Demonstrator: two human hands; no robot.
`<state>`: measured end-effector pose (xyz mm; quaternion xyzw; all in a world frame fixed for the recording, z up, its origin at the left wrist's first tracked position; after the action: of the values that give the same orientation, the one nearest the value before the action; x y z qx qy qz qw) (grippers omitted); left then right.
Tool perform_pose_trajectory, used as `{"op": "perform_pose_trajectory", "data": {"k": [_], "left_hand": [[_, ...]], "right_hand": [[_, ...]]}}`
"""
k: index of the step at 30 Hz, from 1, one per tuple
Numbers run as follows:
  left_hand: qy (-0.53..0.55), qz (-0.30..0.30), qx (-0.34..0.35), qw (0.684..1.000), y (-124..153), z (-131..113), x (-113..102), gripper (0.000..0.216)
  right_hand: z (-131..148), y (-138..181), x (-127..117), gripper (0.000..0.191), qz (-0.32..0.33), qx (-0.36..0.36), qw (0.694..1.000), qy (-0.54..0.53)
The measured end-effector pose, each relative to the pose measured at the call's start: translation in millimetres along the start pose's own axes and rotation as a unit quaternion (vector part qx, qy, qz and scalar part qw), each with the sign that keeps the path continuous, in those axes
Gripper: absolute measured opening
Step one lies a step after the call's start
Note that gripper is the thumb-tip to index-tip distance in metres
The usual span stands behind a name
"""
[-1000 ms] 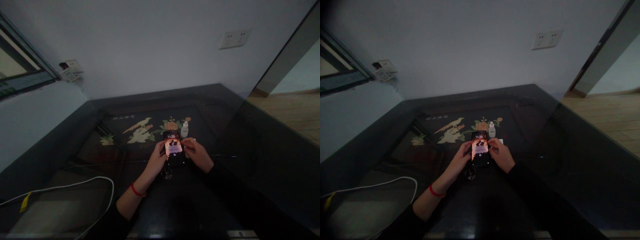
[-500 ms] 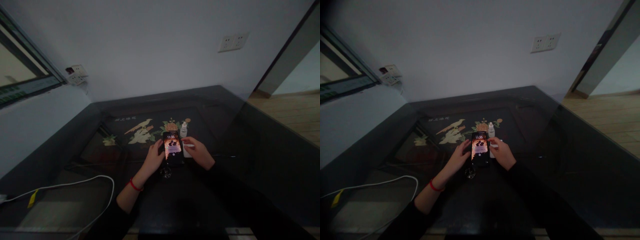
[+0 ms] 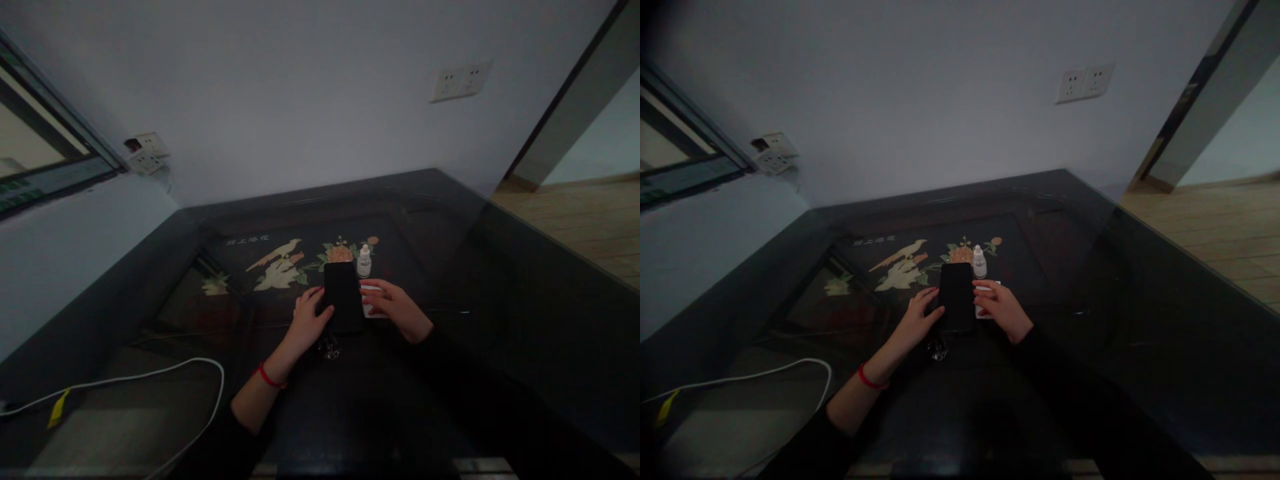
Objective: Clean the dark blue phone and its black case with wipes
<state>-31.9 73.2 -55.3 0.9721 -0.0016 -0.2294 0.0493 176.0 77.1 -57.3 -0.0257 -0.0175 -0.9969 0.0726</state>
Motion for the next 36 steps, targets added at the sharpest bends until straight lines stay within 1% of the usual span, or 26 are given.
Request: {"op": "perform_pose_trajectory", "data": {"k": [5, 6, 8, 11, 15, 16, 19, 21, 24, 25, 26, 28, 30, 32, 34, 36], "left_hand": [[0.116, 0.065, 0.006, 0.991, 4.6, -6.6, 3.6, 0.057], [0.136, 0.065, 0.006, 0.989, 6.3, -7.4, 4.5, 0.061], [0.16, 0.045, 0.001, 0.986, 8.9, -8.1, 5.4, 0.068], [0.191, 0.019, -0.024, 0.981, 10.3, -9.2, 4.0, 0.072], [0.227, 0.013, -0.035, 0.973, 11.4, -21.1, -8.0, 0.073], [0.233, 0.019, -0.035, 0.972, 12.2, -25.3, -12.1, 0.075], [0.241, 0.065, -0.045, 0.967, 16.1, -35.6, -22.0, 0.077], [0.234, 0.097, -0.048, 0.966, 19.3, -39.1, -25.3, 0.069], [0.211, 0.145, -0.045, 0.966, 22.7, -40.5, -24.3, 0.057], [0.207, 0.15, -0.046, 0.966, 23.1, -40.1, -23.0, 0.055], [0.21, 0.144, -0.05, 0.966, 22.9, -39.4, -21.9, 0.055], [0.246, 0.106, -0.069, 0.961, 22.1, -37.2, -19.5, 0.055], [0.315, 0.06, -0.091, 0.943, 21.9, -34.7, -16.7, 0.055], [0.376, 0.035, -0.099, 0.921, 22.7, -33.5, -13.3, 0.054], [0.399, 0.015, -0.096, 0.912, 23.5, -33.1, -11.6, 0.052], [0.392, -0.021, -0.093, 0.915, 23.2, -32.4, -13.8, 0.048]], "right_hand": [[7.0, 5.0, -1.4, 0.039, 0.002, 0.033, 0.998, -0.059], [8.2, 6.0, -0.2, 0.04, 0.004, 0.04, 0.996, -0.076], [10.3, 7.8, 3.0, 0.043, 0.009, 0.049, 0.993, -0.111], [13.5, 9.7, 7.4, 0.046, 0.02, 0.045, 0.99, -0.134], [24.5, 13.5, 9.2, 0.051, 0.034, 0.018, 0.989, -0.143], [29.1, 15.1, 9.0, 0.053, 0.036, 0.007, 0.989, -0.144], [44.7, 20.5, 7.9, 0.058, 0.043, -0.028, 0.988, -0.147], [53.1, 23.5, 7.8, 0.058, 0.057, -0.047, 0.987, -0.146], [57.6, 24.8, 7.1, 0.046, 0.059, -0.056, 0.988, -0.129], [57.1, 24.5, 6.8, 0.041, 0.052, -0.055, 0.99, -0.122], [56.1, 24.1, 6.5, 0.038, 0.041, -0.053, 0.991, -0.119], [54.0, 23.2, 6.6, 0.034, 0.018, -0.054, 0.991, -0.124], [52.9, 22.8, 7.5, 0.033, -0.005, -0.062, 0.988, -0.139], [52.6, 23.1, 9.4, 0.031, -0.014, -0.068, 0.986, -0.15], [52.1, 23.9, 12.2, 0.031, 0.005, -0.06, 0.986, -0.154], [51.9, 24.9, 14.6, 0.033, 0.045, -0.039, 0.987, -0.148]]}}
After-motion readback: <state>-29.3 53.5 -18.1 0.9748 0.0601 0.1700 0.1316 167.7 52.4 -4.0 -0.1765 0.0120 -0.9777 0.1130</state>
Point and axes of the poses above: each hand's wrist, its own y-axis away from the middle knuckle, its own x-axis out of the palm, z = x × y, the point moved 3 cm from there along -y, towards the middle knuckle, and after that the axes turned 8 degrees about -x, right-handed, at the moved point
